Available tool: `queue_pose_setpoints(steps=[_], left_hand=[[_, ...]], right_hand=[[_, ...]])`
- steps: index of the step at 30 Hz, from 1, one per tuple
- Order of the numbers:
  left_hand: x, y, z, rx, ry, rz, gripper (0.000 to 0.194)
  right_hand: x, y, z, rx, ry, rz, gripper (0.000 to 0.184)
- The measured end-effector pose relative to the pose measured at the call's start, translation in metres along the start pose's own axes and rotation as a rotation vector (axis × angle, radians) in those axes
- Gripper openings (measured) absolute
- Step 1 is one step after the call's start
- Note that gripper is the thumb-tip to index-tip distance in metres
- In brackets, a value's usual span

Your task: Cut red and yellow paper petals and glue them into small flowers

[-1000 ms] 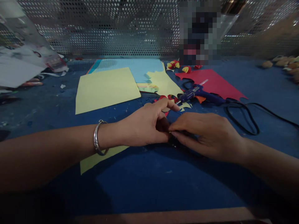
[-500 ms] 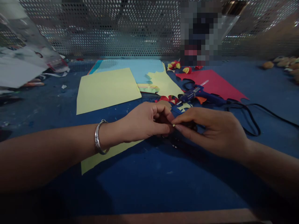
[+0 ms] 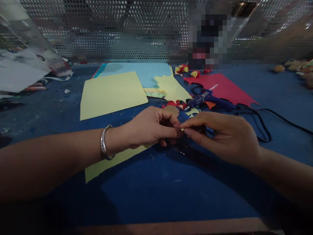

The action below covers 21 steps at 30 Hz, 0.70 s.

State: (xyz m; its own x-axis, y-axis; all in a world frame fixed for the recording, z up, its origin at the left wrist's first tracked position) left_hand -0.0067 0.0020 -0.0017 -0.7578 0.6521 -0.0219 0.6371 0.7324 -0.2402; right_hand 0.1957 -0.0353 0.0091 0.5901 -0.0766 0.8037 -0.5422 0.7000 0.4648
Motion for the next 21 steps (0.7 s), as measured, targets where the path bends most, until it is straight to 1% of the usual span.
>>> queue_pose_setpoints(steps=[3,6,10,13,17,21], left_hand=[[0.0003,-0.001,-0.0007,0.018,0.013,-0.014,0.007],[0.0006,-0.0025,-0.0015,0.004,0.026,-0.021,0.005],[-0.0004,-0.0038,-0.0018,-0.026,0.008,0.009,0.008],[-0.0015,-0.004,-0.0019,-0.041,-0.033,0.02,0.009],[-0.0021,-0.0031,-0.0007,-0.011,-0.093,-0.005,0.012],[-0.0021,-0.0021,0.0023,-0.006,-0.143,-0.005,0.009]], right_hand=[[0.0002,-0.0005,-0.0003,0.032,0.004,-0.016,0.013],[0.0001,-0.0002,0.0001,0.033,0.004,-0.028,0.014],[0.0009,0.0008,0.0028,0.035,0.003,-0.035,0.012],[0.0023,0.0009,0.0048,0.024,-0.008,-0.045,0.012],[0.0027,0.0006,0.0056,-0.001,-0.017,-0.06,0.012],[0.0012,-0.0001,0.0049,-0.042,-0.028,-0.07,0.011]])
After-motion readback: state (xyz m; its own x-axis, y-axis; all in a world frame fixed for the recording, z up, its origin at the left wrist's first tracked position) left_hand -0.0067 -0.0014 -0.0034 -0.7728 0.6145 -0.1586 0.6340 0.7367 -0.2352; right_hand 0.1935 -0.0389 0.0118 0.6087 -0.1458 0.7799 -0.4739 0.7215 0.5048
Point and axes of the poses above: each hand's wrist, its own y-axis towards the middle knuckle, its own x-axis out of the back of the hand, z = x × y, the point moved 2 cm from there along y, towards the middle knuckle, and after that the axes turned 2 degrees about -y, right-handed, at the moved point
